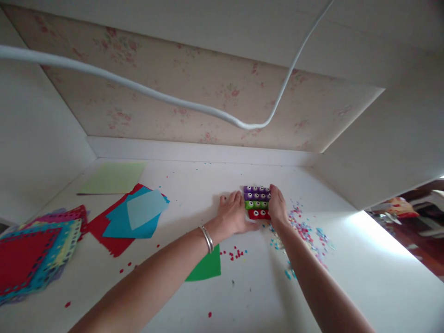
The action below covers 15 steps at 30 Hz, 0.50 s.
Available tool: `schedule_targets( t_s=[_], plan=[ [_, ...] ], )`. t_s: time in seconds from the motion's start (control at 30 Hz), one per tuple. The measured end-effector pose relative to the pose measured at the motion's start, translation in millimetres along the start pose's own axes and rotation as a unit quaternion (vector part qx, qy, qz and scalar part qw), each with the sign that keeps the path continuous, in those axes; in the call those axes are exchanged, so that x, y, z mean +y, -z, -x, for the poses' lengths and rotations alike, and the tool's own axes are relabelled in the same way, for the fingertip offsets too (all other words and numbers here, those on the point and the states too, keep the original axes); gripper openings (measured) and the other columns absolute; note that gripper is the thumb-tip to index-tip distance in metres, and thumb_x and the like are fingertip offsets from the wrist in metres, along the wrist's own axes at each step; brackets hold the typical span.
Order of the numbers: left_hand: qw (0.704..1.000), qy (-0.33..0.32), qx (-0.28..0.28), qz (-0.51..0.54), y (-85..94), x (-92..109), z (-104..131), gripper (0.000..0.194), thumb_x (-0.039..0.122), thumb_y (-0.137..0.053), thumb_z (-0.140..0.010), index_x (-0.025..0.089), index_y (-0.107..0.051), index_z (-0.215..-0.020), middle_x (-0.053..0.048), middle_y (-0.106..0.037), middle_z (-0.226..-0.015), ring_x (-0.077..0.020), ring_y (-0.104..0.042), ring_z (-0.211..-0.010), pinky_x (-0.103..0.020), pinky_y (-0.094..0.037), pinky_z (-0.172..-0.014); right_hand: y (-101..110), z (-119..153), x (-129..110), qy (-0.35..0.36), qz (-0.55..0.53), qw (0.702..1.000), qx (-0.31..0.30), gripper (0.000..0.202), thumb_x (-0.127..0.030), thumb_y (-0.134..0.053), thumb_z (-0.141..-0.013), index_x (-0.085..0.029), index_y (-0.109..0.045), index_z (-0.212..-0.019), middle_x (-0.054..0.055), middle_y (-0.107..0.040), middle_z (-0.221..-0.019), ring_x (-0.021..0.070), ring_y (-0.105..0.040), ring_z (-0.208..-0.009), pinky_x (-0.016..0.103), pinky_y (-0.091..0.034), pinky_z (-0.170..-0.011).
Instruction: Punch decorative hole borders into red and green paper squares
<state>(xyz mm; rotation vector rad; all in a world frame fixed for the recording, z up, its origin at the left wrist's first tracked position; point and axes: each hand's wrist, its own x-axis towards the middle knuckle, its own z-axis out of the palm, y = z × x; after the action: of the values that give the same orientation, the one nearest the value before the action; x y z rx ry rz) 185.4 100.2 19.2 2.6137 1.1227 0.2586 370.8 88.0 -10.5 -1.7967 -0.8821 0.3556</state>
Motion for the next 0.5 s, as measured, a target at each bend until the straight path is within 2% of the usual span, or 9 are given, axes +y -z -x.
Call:
schedule_targets(
  t_s=[0.13,0.23,0.37,0.5],
  plan=[
    [0.999,0.005,0.029,0.016,-3.7,-5.7,-10.2,0.103,0.083,-0.041,-0.074,0.01,-0.034,-0.146,-0.023,-0.035,-0.152,-0.0398,-0.028,-0.14,-0.066,-0.02,-0.11,-8.9,1.1,-7.4,-0.013,0.024,0.999,-0.028,0.062,-0.062,-0.029,-0.094,-0.021,-0.058,-0.131,0.01,-0.058,-0.135,0.0282,-0.051,-0.125,0.039,-0.036,-0.105],
    [0.999,0.012,0.031,0.012,-1.6,-18.6,-13.0,0.098,0.081,-0.044,-0.075,0.015,-0.035,-0.146,-0.02,-0.036,-0.153,-0.0394,-0.026,-0.141,-0.067,-0.014,-0.112,-22.9,0.6,-13.8,-0.01,0.027,0.999,-0.037,0.063,-0.062,-0.027,-0.094,-0.022,-0.057,-0.132,0.009,-0.058,-0.135,0.0275,-0.052,-0.124,0.038,-0.037,-0.104],
    [0.999,0.028,0.03,0.003,5.4,-47.4,-16.3,0.1,0.08,-0.05,-0.073,0.016,-0.033,-0.148,-0.02,-0.034,-0.154,-0.0396,-0.024,-0.143,-0.066,-0.008,-0.114,-54.5,-1.6,-24.9,0.005,0.013,0.999,-0.052,0.064,-0.062,-0.024,-0.095,-0.022,-0.056,-0.133,0.009,-0.057,-0.137,0.0263,-0.051,-0.125,0.036,-0.037,-0.104],
    [0.999,0.037,0.022,0.001,18.8,-87.7,-18.4,0.099,0.08,-0.05,-0.073,0.021,-0.03,-0.149,-0.017,-0.035,-0.155,-0.0385,-0.023,-0.144,-0.066,-0.008,-0.114,-97.8,-5.9,-38.4,0.046,-0.003,0.996,-0.08,0.069,-0.064,-0.02,-0.094,-0.018,-0.054,-0.133,0.014,-0.059,-0.133,0.0286,-0.053,-0.121,0.037,-0.04,-0.1]
  ],
)
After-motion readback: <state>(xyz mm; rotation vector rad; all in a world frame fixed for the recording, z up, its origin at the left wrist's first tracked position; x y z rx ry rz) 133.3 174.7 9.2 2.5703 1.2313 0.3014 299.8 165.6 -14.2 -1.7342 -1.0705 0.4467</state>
